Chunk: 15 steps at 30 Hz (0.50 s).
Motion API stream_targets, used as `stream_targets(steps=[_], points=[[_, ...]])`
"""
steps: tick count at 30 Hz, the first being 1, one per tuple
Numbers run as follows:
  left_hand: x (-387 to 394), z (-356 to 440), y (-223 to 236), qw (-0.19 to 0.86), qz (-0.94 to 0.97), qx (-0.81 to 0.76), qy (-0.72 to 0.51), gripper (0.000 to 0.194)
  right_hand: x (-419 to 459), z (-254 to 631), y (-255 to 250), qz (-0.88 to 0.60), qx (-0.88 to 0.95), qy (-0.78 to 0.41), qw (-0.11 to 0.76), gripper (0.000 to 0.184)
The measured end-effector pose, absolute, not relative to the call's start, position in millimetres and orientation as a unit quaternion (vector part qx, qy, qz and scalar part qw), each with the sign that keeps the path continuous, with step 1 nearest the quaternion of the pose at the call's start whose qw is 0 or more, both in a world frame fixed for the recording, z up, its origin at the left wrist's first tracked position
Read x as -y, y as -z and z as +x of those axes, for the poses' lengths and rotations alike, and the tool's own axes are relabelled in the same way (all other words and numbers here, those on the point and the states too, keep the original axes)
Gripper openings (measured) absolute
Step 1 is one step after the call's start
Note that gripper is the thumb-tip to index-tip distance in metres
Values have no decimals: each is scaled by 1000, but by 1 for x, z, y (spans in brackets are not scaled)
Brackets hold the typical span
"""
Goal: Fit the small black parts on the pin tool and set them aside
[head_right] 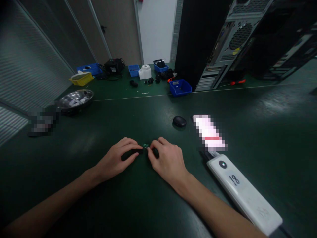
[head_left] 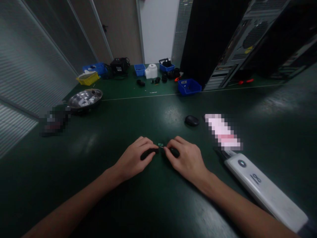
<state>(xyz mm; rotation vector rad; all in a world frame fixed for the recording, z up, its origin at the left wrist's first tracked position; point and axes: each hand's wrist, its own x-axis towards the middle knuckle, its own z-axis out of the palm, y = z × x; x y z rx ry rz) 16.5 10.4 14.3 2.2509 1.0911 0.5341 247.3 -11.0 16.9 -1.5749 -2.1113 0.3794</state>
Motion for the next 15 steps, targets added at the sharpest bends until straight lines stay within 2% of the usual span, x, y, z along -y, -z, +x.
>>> stream_targets(steps=[6, 11, 15], points=[[-11, 33, -13, 256, 860, -391, -203, 30, 8, 248, -19, -598, 714, -124, 342, 19], [-14, 26, -8, 232, 882, -379, -158, 33, 9, 247, -16, -580, 730, -135, 336, 19], [-17, -41, -8, 199, 838, -483, -160, 35, 9, 248, -15, -566, 739, -155, 330, 19]])
